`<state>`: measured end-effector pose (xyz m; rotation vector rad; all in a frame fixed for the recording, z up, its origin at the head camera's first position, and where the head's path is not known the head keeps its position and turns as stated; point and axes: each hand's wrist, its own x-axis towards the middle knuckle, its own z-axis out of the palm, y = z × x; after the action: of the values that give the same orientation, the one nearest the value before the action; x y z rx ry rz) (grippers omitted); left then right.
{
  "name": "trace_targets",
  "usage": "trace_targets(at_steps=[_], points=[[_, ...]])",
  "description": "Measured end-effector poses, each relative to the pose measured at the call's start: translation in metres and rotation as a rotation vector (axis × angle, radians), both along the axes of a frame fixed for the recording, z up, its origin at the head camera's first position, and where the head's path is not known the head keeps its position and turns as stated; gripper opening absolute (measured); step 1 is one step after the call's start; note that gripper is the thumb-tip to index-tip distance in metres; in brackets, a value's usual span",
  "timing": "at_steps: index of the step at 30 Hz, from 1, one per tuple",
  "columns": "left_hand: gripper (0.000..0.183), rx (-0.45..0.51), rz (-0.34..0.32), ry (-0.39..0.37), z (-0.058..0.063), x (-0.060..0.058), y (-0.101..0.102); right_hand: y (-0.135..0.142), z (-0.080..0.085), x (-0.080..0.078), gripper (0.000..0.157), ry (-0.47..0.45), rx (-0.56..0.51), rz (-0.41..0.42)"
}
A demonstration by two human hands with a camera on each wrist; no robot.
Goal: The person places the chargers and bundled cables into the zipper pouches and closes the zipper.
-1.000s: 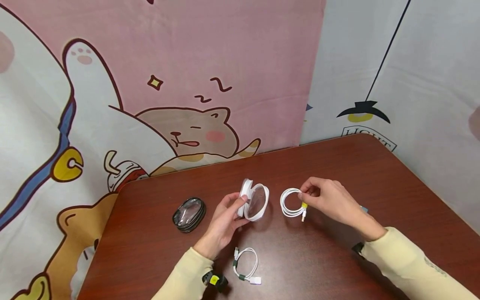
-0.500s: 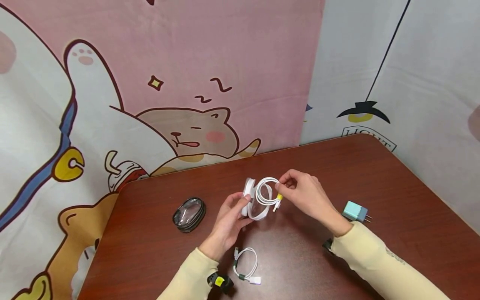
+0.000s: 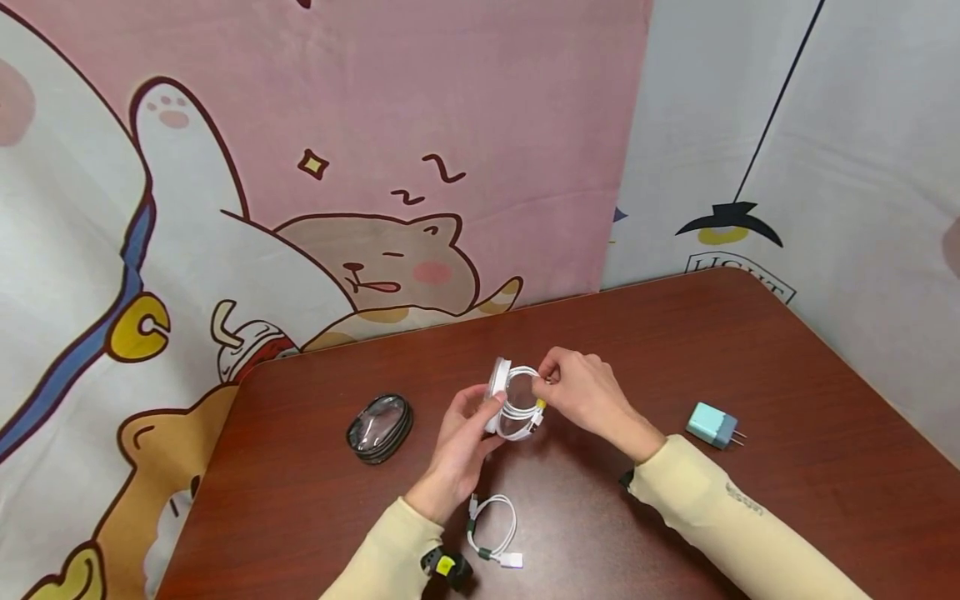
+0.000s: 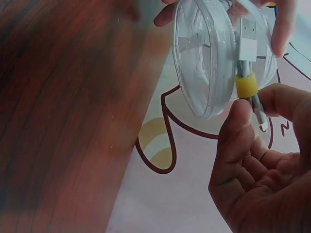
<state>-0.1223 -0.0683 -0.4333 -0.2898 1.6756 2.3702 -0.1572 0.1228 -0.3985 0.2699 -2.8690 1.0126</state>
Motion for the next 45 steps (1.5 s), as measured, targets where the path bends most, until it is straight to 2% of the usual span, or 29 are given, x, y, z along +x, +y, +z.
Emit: trace_targets(at_steps=[5, 10, 19, 27, 33, 35, 38, 42, 45], points=[[0.049, -0.040, 0.004, 0.005, 0.000, 0.002, 0.003, -0.005, -0.001, -0.003, 0.011, -0.001, -0.003, 0.003], [0.047, -0.024, 0.007, 0.013, 0.000, 0.003, 0.006, -0.008, -0.003, -0.005, 0.015, -0.002, -0.005, 0.019], [0.041, 0.035, -0.002, 0.016, 0.002, 0.004, 0.003, -0.007, -0.010, -0.004, 0.011, 0.112, 0.092, 0.028], [0.052, 0.090, -0.047, 0.013, 0.004, 0.004, -0.002, -0.005, -0.013, -0.002, 0.009, 0.197, 0.160, 0.003], [0.057, 0.124, -0.060, 0.012, 0.003, 0.004, -0.004, -0.005, -0.013, 0.000, 0.017, 0.210, 0.210, -0.004], [0.057, 0.132, -0.062, 0.012, 0.003, 0.004, -0.004, -0.005, -0.014, 0.000, 0.020, 0.202, 0.202, -0.004], [0.056, 0.145, -0.058, 0.011, 0.003, 0.004, -0.005, -0.004, -0.013, 0.000, 0.027, 0.154, 0.128, -0.013], [0.053, 0.177, -0.037, 0.009, 0.003, 0.004, -0.007, 0.001, -0.012, -0.001, 0.046, 0.046, -0.020, -0.012], [0.052, 0.197, -0.022, 0.010, 0.004, 0.003, -0.009, 0.007, -0.012, 0.000, 0.054, -0.052, -0.108, 0.023]])
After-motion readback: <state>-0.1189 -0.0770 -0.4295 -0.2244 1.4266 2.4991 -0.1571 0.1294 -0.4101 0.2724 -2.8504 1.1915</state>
